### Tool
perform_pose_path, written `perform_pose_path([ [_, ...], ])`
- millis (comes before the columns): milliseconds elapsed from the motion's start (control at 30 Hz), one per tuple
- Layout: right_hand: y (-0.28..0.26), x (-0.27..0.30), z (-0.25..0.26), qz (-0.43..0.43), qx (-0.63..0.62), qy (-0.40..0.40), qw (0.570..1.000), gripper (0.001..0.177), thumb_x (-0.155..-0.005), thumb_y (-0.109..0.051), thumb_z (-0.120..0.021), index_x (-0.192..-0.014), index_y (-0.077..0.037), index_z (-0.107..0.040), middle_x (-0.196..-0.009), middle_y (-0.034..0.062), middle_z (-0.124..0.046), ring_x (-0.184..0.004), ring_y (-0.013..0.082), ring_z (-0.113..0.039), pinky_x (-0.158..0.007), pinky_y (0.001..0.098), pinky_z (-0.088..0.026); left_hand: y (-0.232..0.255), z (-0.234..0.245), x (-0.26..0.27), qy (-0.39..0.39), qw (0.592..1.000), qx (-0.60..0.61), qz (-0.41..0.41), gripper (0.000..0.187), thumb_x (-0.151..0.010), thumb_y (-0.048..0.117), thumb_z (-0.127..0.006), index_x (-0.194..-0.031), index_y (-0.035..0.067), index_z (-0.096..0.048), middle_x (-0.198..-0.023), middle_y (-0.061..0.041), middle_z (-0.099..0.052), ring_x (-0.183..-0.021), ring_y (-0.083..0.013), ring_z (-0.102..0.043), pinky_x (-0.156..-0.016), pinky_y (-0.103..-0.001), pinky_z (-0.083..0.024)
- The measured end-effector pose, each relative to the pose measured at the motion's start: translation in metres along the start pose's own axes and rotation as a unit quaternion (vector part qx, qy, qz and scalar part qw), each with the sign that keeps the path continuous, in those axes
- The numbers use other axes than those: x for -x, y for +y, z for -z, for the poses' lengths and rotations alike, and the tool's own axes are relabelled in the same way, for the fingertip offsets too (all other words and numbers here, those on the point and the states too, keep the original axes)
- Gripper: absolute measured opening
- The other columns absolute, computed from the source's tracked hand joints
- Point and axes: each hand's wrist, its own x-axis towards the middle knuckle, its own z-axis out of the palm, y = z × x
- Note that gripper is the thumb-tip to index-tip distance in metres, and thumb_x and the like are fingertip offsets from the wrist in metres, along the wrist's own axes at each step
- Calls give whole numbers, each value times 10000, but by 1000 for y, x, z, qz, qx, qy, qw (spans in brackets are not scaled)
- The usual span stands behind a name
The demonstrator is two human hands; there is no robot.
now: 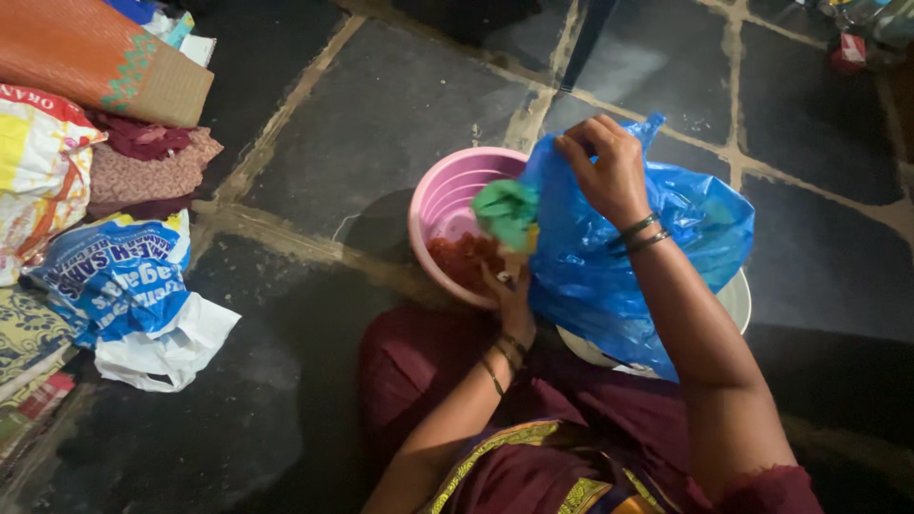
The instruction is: The person sits on the floor and transfers marigold flowers and other colorful items from a pink basin into a blue plastic bag. They handle the flowers by hand, occasionally picking up and moving small plastic bags and cloths within the basin before placing them into the blue bag.
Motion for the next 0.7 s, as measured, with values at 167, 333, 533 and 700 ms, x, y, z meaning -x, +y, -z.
perform_pose_path([
  [167,20,10,1,-7,28,-9,1000,151,-972,-144,-768,-967,2,-730,-919,140,-688,-822,265,-706,-731,361,-547,-22,5,-20,32,999,-43,4,1001,-884,353,-756,-1624,131,-120,-1584,-143,-334,-1384,-281,-419,-1131,-411,-386],
  [333,43,11,-1,-15,27,35,999,161,-980,-154,-766,-978,2,-725,-921,144,-691,-831,271,-708,-737,364,-554,-39,31,-24,-147,986,74,36,951,-1050,504,-725,-1627,-163,-367,-1605,-358,-427,-1395,-403,-477,-1163,-439,-403],
  [533,52,8,-10,-25,9,90,996,156,-999,-145,-754,-956,-1,-711,-912,146,-685,-818,272,-707,-736,363,-559,39,-6,35,-203,902,-233,-301,1266,-710,433,-922,-1635,20,-162,-1700,-207,-61,-1536,-351,-189,-1246,-451,-248],
  [700,25,11,-9,6,13,-42,999,113,-947,-134,-763,-960,-27,-729,-923,150,-684,-809,326,-672,-692,395,-527,50,-28,22,-165,883,-378,-225,906,-719,200,-1001,-1445,87,-470,-1712,-237,-125,-1448,-332,-414,-1155,-434,-449],
])
